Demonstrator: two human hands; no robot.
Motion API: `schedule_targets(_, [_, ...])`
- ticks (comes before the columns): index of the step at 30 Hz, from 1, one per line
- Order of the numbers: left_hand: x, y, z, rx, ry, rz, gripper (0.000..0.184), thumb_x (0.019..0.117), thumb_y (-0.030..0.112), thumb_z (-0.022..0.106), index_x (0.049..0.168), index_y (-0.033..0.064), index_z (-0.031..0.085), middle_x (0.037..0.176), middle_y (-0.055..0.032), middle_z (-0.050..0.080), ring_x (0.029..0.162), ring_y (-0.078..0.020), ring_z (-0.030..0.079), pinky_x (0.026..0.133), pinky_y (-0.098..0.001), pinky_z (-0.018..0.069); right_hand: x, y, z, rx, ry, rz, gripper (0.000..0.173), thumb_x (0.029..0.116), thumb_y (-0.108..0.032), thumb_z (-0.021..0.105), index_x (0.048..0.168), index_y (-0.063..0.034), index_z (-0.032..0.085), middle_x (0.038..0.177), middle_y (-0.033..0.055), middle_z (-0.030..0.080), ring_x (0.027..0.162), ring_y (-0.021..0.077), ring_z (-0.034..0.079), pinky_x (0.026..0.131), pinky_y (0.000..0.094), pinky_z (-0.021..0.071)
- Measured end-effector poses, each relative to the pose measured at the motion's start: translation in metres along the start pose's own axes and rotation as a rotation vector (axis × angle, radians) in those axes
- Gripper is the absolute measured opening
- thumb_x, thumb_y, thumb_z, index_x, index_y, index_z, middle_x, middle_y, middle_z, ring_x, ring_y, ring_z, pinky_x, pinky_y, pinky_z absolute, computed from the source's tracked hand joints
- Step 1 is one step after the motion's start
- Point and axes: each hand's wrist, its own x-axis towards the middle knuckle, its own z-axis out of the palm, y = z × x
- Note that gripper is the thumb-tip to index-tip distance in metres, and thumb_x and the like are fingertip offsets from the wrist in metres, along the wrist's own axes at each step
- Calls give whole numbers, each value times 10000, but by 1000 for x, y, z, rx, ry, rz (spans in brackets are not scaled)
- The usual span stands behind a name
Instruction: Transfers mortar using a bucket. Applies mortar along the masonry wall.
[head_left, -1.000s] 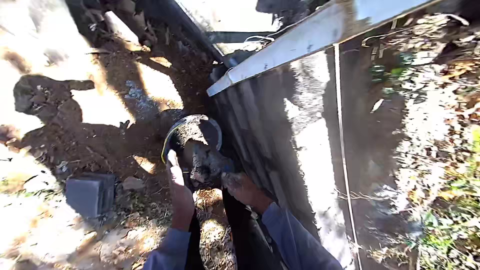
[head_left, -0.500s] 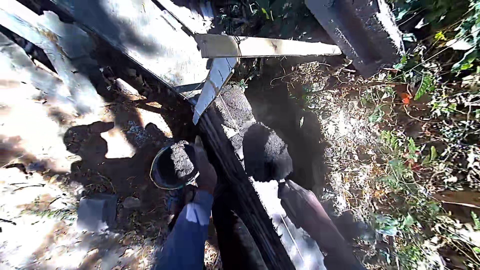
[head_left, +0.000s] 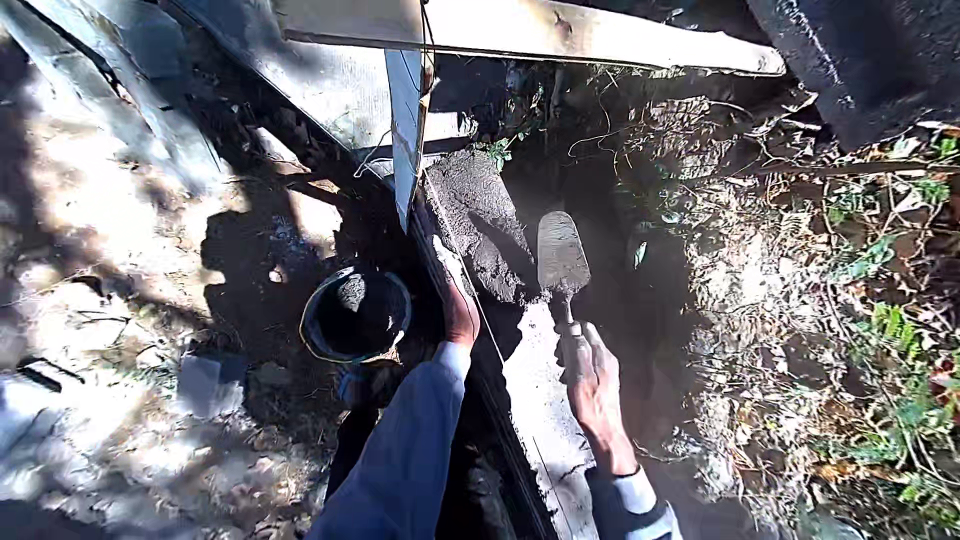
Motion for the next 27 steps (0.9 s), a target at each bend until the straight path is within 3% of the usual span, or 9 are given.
schedule_targets(3, [1, 6, 3, -35, 28, -33, 541, 1118, 198, 177, 1601, -45, 193, 1658, -224, 250, 1550, -240, 230, 1268, -359, 153, 37, 0, -23, 328, -374, 347, 530, 1135, -401, 236, 1040, -41, 614, 580, -23, 490, 406, 94, 465, 371, 262, 444])
schedule_targets(8, [7, -1, 10, -46, 50, -24, 581, 1116, 311, 120, 1631, 49, 185, 1685, -154, 228, 1561, -221, 205, 1274, -405, 142, 72, -24, -24, -46, -686, 348, 512, 1124, -466, 249, 1022, -72, 560, 637, -7, 509, 450, 106, 505, 427, 273, 474])
schedule_targets(10, [9, -4, 10, -28, 5, 10, 617, 1105, 367, 99, 1655, 88, 64, 1722, -108, 104, 1583, -177, 108, 1290, -378, 91, 79, -37, -20, -263, -741, 258, 532, 1123, -475, 249, 1098, -47, 564, 702, 36, 526, 501, 139, 529, 492, 309, 501])
schedule_targets(12, [8, -4, 11, -44, 18, 37, 617, 1106, 359, 98, 1652, 78, 36, 1724, -117, 74, 1585, -174, 92, 1289, -368, 77, 84, -56, -14, -514, -799, 146, 561, 1132, -441, 251, 1213, 6, 581, 905, 160, 612, 750, 265, 628, 721, 442, 537])
schedule_targets(14, [6, -1, 8, -22, 25, 52, 596, 1114, 305, 115, 1646, 49, 32, 1722, -137, 71, 1586, -177, 89, 1287, -351, 71, 86, -72, -11, -733, -783, 82, 581, 1122, -449, 291, 1292, 14, 599, 1159, 263, 670, 1115, 411, 659, 953, 603, 500])
schedule_targets(15, [6, -1, 7, -12, 23, 69, 594, 1113, 292, 124, 1642, 33, 41, 1718, -152, 82, 1585, -183, 96, 1285, -346, 75, 85, -76, -12, -831, -741, 43, 575, 1115, -467, 303, 1278, -5, 604, 1162, 260, 678, 1148, 431, 654, 946, 624, 503])
schedule_targets(18, [4, 6, 4, 48, -28, 59, 582, 1113, 250, 139, 1630, -8, 69, 1705, -194, 110, 1583, -218, 115, 1283, -358, 94, 80, -71, -19, -931, -626, 18, 567, 1108, -485, 323, 1248, -16, 609, 1078, 254, 692, 1084, 448, 676, 868, 623, 527])
schedule_targets(22, [0, 14, 7, 32, 0, -24, 586, 1124, 311, 143, 1633, 21, 143, 1696, -166, 183, 1571, -204, 167, 1276, -364, 132, 80, -64, -15, -862, -637, 141, 582, 1114, -490, 281, 1297, -29, 585, 1167, 257, 676, 1164, 435, 651, 937, 617, 511])
schedule_targets(27, [-3, -1, 5, 55, -3, 60, 605, 1113, 299, 106, 1636, 18, -9, 1720, -170, 25, 1594, -211, 46, 1290, -369, 50, 73, -75, -40, -838, -616, 91, 594, 1108, -503, 309, 1185, -11, 632, 1092, 248, 683, 1101, 424, 666, 905, 626, 513])
